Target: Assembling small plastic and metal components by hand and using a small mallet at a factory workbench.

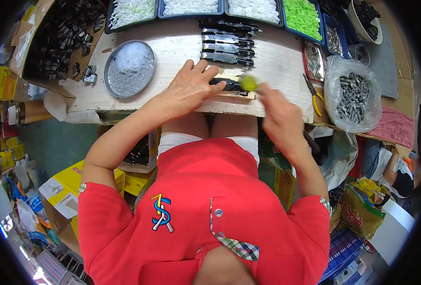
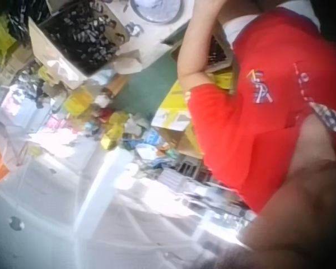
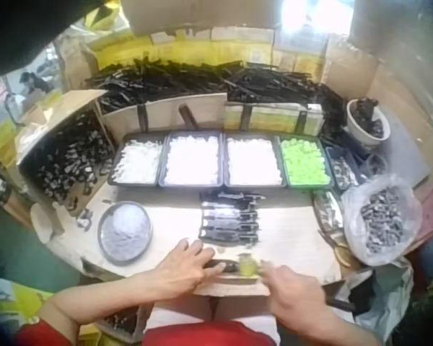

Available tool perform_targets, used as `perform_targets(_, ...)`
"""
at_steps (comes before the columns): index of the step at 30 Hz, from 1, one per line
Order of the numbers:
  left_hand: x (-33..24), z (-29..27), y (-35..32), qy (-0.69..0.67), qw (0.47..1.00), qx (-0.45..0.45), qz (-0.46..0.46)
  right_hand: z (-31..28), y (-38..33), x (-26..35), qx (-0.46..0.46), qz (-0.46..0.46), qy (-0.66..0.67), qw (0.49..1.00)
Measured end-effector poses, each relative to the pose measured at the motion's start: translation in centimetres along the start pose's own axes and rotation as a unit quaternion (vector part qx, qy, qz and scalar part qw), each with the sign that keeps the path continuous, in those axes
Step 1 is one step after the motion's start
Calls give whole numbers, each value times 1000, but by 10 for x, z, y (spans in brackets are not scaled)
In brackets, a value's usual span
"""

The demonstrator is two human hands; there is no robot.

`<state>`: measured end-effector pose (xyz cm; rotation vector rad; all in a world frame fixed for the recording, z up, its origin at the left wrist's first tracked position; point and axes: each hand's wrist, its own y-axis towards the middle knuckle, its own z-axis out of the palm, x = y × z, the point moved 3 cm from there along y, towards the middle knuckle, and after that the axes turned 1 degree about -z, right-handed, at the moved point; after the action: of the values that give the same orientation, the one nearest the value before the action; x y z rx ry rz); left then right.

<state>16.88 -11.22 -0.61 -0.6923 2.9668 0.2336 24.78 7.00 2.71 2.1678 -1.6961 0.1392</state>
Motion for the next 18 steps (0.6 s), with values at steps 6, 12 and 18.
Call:
perform_targets(6,0,1,1,10,1000,1,2,-12,6,12,-49,-8,60,997)
perform_targets(12,5,2,4,-58,997,-55,4,16,6,-3,78,36,-74,994)
perform_targets(18,27,8,5,-220,967,-62,-111,-3,13,4,-56,26,92,994)
